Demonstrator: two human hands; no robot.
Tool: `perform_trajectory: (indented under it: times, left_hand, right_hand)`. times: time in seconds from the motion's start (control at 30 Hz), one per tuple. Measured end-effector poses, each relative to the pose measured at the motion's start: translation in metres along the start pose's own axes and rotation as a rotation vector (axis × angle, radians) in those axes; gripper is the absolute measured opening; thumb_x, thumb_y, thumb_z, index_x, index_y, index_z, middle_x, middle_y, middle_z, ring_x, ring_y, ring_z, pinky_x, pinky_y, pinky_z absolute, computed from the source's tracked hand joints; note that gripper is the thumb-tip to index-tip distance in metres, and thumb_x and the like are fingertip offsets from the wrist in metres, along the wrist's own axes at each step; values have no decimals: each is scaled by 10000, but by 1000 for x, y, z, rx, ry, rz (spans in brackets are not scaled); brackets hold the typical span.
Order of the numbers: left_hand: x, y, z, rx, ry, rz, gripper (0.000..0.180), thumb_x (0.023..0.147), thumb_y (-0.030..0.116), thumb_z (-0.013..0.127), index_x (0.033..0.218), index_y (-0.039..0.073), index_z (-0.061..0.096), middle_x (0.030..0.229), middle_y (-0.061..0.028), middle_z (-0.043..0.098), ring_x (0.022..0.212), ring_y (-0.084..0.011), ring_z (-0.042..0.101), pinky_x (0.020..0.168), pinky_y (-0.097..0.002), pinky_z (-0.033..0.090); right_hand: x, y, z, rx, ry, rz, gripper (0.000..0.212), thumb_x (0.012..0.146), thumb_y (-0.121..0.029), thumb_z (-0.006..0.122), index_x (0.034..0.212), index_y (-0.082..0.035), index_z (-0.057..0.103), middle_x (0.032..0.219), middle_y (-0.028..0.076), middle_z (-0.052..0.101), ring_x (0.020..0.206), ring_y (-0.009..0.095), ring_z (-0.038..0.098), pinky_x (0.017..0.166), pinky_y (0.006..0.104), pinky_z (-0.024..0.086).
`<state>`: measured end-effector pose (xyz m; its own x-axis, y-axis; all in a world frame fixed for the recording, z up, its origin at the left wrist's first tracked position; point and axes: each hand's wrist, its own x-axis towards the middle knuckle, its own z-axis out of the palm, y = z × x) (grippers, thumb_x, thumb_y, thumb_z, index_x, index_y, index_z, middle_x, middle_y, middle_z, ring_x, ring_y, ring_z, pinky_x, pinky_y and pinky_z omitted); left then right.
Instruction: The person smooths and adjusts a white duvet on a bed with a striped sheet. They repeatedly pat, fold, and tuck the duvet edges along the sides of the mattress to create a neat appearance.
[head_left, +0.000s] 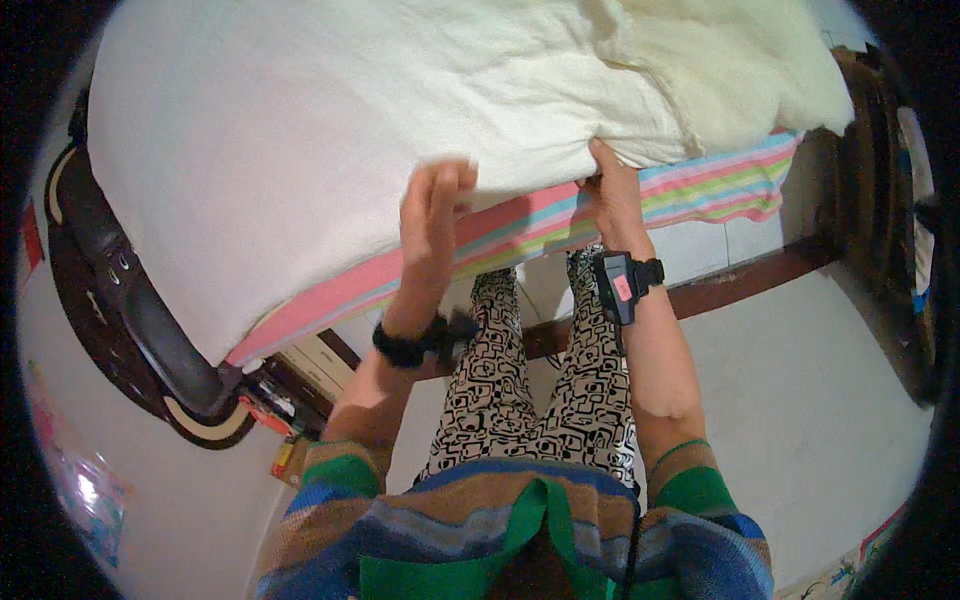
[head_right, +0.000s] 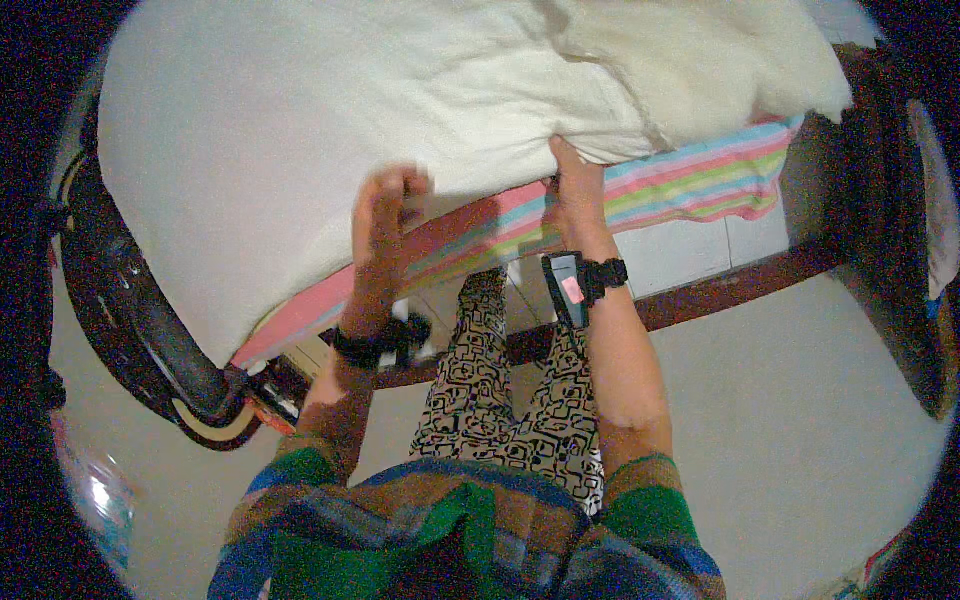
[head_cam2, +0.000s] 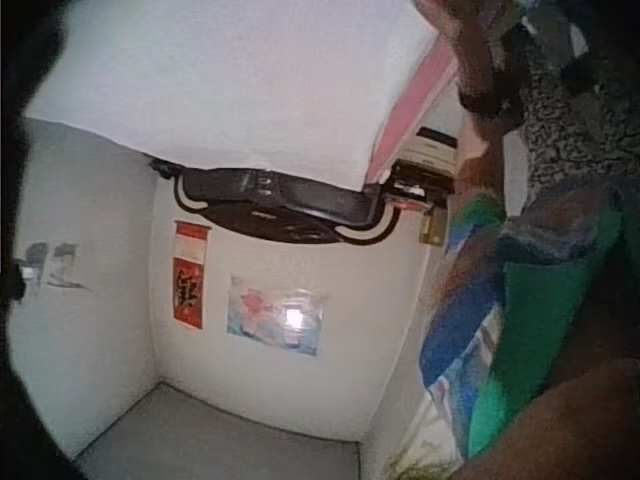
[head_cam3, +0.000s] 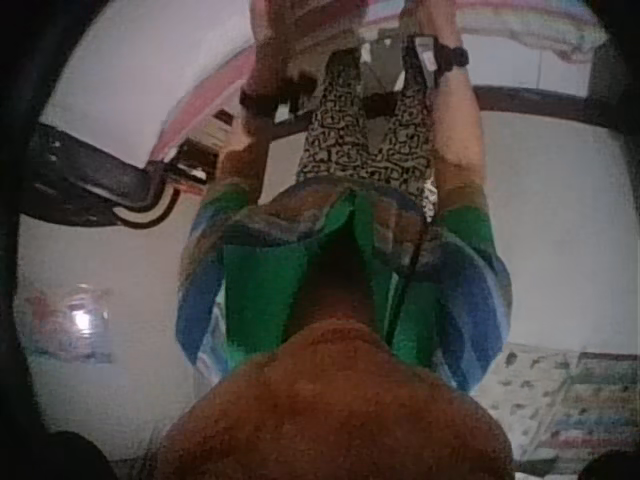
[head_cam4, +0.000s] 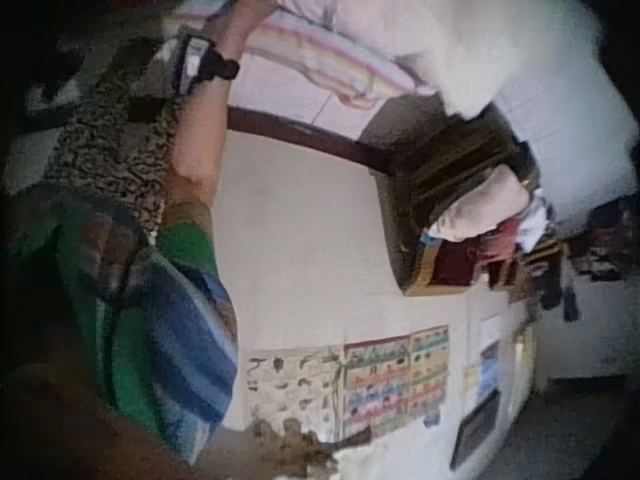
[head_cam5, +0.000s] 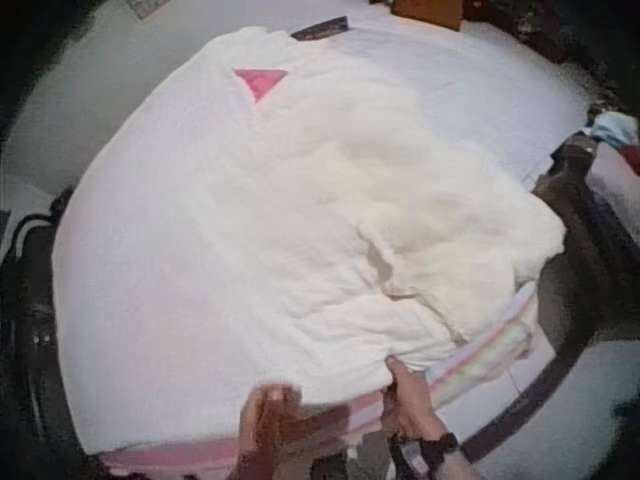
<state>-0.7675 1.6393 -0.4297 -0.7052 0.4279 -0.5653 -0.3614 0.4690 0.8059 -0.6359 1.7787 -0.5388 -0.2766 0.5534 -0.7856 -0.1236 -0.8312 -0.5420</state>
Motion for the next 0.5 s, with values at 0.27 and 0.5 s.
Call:
perform_trajectory:
  times: [0.27, 0.5]
  left_hand:
    - [1, -145, -6, -1207, -48, -432, 238, 947, 256, 519, 1113, 85, 529, 1026, -15, 555, 1002, -152, 515, 940, -329, 415]
    - [21, -134, 20, -986, 66, -428, 329, 925, 247, 505, 1194, 62, 468, 1157, -86, 546, 1102, -223, 494, 1014, -338, 349]
  right_hand:
    - [-4, -14, -6, -176, 45, 5, 281, 873, -196, 603, 1090, -20, 569, 913, 84, 615, 743, 180, 567, 596, 323, 452]
    - [5, -16, -22, -228, -38, -57, 294, 876, -192, 609, 1136, -62, 563, 1008, 61, 616, 829, 183, 583, 677, 334, 484]
